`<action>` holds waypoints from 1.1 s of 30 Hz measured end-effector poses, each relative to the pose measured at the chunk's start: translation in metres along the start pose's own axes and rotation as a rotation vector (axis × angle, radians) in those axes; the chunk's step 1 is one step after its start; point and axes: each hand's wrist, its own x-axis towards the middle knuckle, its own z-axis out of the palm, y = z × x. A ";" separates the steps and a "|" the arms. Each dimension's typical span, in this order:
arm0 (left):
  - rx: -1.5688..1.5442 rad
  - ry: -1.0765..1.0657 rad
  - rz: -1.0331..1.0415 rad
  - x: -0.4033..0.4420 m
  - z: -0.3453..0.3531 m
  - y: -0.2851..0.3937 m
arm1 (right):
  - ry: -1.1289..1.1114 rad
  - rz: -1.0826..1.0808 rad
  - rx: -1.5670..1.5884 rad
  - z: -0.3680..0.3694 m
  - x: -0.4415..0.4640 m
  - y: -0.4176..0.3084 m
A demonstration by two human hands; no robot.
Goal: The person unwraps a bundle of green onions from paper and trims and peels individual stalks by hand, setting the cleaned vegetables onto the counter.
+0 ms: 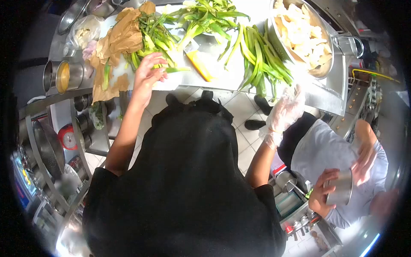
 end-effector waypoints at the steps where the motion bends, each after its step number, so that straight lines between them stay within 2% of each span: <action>1: 0.031 0.015 -0.029 -0.003 -0.008 -0.004 | -0.038 0.049 -0.146 -0.005 0.000 -0.007; 2: 0.034 0.055 -0.062 -0.009 -0.014 -0.006 | -0.044 0.051 -0.147 -0.005 -0.002 -0.017; 5: 0.005 0.118 -0.065 -0.024 -0.043 -0.019 | -0.254 0.150 -0.231 0.021 -0.013 -0.036; 6: -0.006 0.138 -0.043 -0.027 -0.048 -0.024 | -0.310 0.061 -0.057 0.034 -0.014 -0.026; 8: 0.038 0.202 -0.022 -0.032 -0.055 -0.026 | -0.473 -0.202 -0.120 0.061 -0.029 -0.056; 9: 0.095 0.164 0.074 -0.031 -0.065 -0.034 | -0.587 -0.236 -0.136 0.070 -0.031 -0.061; 10: 0.030 0.239 0.048 -0.033 -0.067 -0.044 | -0.664 -0.325 -0.192 0.081 -0.033 -0.067; 11: 0.089 0.305 0.202 -0.034 -0.070 -0.057 | -0.722 -0.374 -0.133 0.097 -0.038 -0.066; 12: 0.093 0.347 0.147 -0.038 -0.076 -0.048 | -0.886 -0.216 0.222 0.116 -0.048 -0.080; 13: 0.166 0.328 0.219 -0.044 -0.088 -0.038 | -1.023 -0.010 0.562 0.136 -0.057 -0.094; 15: 0.193 0.404 0.142 -0.053 -0.103 -0.042 | -0.963 -0.550 0.006 0.166 -0.071 -0.101; 17: 0.170 0.494 0.123 -0.061 -0.114 -0.050 | -0.851 -0.868 -0.277 0.184 -0.083 -0.101; 18: 0.102 0.467 0.149 -0.066 -0.116 -0.055 | -0.860 -0.911 -0.286 0.181 -0.089 -0.117; 20: 0.091 0.476 0.167 -0.074 -0.140 -0.048 | -0.860 -0.937 -0.215 0.207 -0.104 -0.129; 23: 0.069 0.490 0.079 -0.071 -0.132 -0.038 | -0.813 -0.931 -0.232 0.222 -0.097 -0.082; 24: 0.010 0.467 0.218 -0.070 -0.137 -0.045 | -0.807 -0.883 -0.169 0.207 -0.095 -0.109; 27: 0.123 0.596 0.251 -0.062 -0.150 -0.043 | -0.789 -0.804 -0.175 0.196 -0.085 -0.154; 28: 0.294 0.706 0.259 -0.062 -0.161 -0.040 | -0.735 -0.896 -0.191 0.192 -0.078 -0.173; 29: 0.511 0.792 0.162 -0.063 -0.164 -0.020 | -0.730 -0.901 -0.208 0.191 -0.071 -0.182; 31: 0.997 0.866 0.279 -0.052 -0.178 -0.007 | -0.652 -0.870 -0.097 0.203 -0.061 -0.199; 32: 0.997 0.863 0.282 -0.040 -0.186 -0.013 | -0.648 -0.868 -0.098 0.212 -0.058 -0.203; 33: 1.151 0.823 0.261 -0.027 -0.196 -0.025 | -0.627 -0.855 -0.051 0.222 -0.056 -0.208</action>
